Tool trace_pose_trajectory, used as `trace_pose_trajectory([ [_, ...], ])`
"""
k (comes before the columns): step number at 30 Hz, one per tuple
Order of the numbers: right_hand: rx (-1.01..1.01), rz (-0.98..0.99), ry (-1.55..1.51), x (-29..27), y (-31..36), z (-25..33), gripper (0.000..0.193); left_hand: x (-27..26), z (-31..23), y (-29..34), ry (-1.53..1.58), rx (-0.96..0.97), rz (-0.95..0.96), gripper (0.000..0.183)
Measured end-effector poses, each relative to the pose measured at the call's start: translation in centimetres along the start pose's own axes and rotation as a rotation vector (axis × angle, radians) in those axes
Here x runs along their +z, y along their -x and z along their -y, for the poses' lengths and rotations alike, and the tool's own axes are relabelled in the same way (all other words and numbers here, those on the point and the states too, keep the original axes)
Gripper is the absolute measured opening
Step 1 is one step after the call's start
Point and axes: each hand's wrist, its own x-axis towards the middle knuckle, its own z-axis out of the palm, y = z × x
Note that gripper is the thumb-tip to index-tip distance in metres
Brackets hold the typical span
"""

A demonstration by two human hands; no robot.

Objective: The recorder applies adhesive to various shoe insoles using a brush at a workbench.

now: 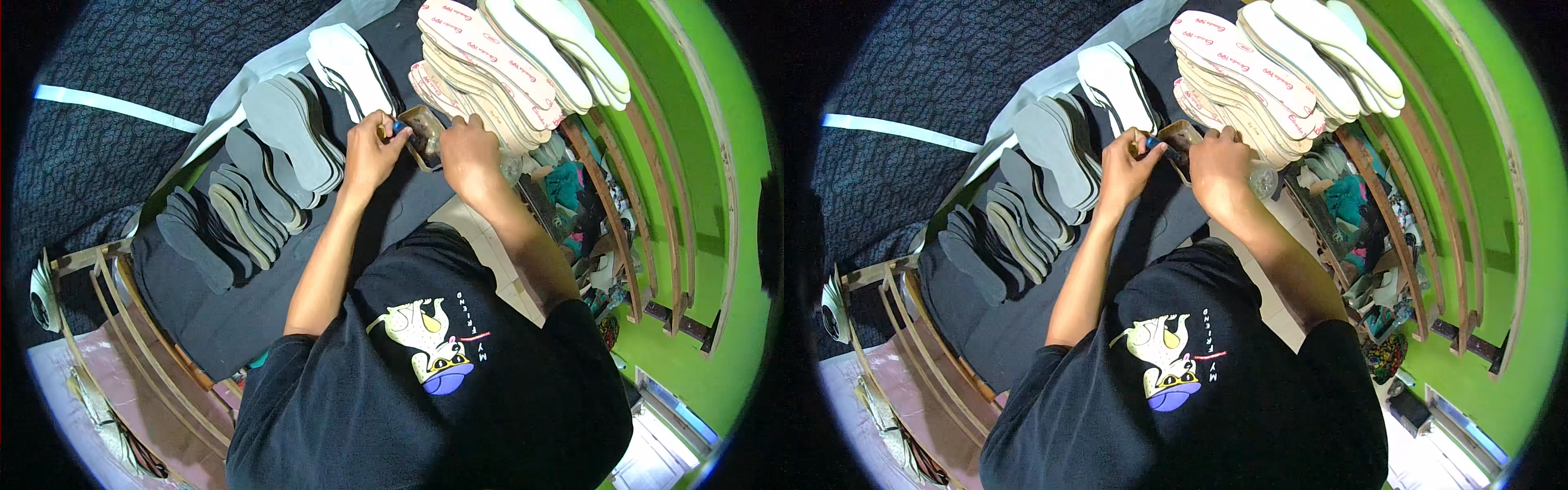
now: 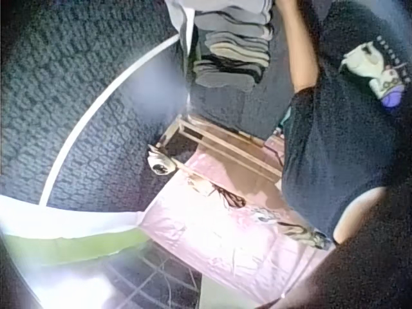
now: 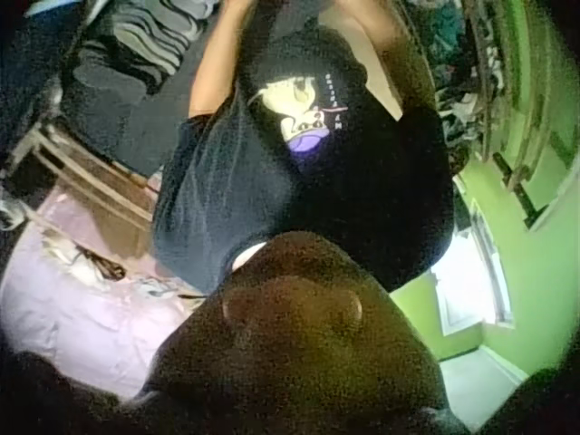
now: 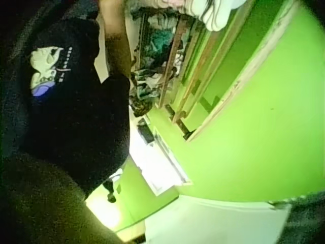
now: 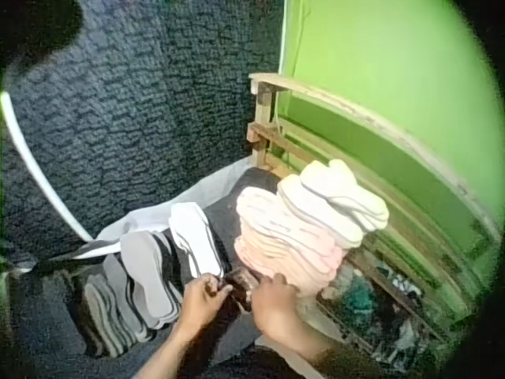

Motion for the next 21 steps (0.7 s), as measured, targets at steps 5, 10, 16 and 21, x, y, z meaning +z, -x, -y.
trace_pose_trajectory([
  [5,-0.011,0.021,0.018,-0.3,-0.6,0.1,0.025,-0.2,1.0,-1.9,-0.075,0.056,-0.089,0.043],
  [10,-0.060,-0.015,0.033,-0.6,-0.3,-0.9,0.020,0.0,2.3,-3.7,-0.042,-0.075,-0.076,0.041],
  [16,-0.072,0.014,0.048,-0.6,0.2,-1.3,0.019,-0.5,1.2,-4.5,-0.136,-0.053,-0.074,0.042],
  [21,-0.062,0.068,-0.020,-0.5,0.6,-1.8,0.023,0.3,2.5,-3.7,-0.213,0.171,-0.210,0.028],
])
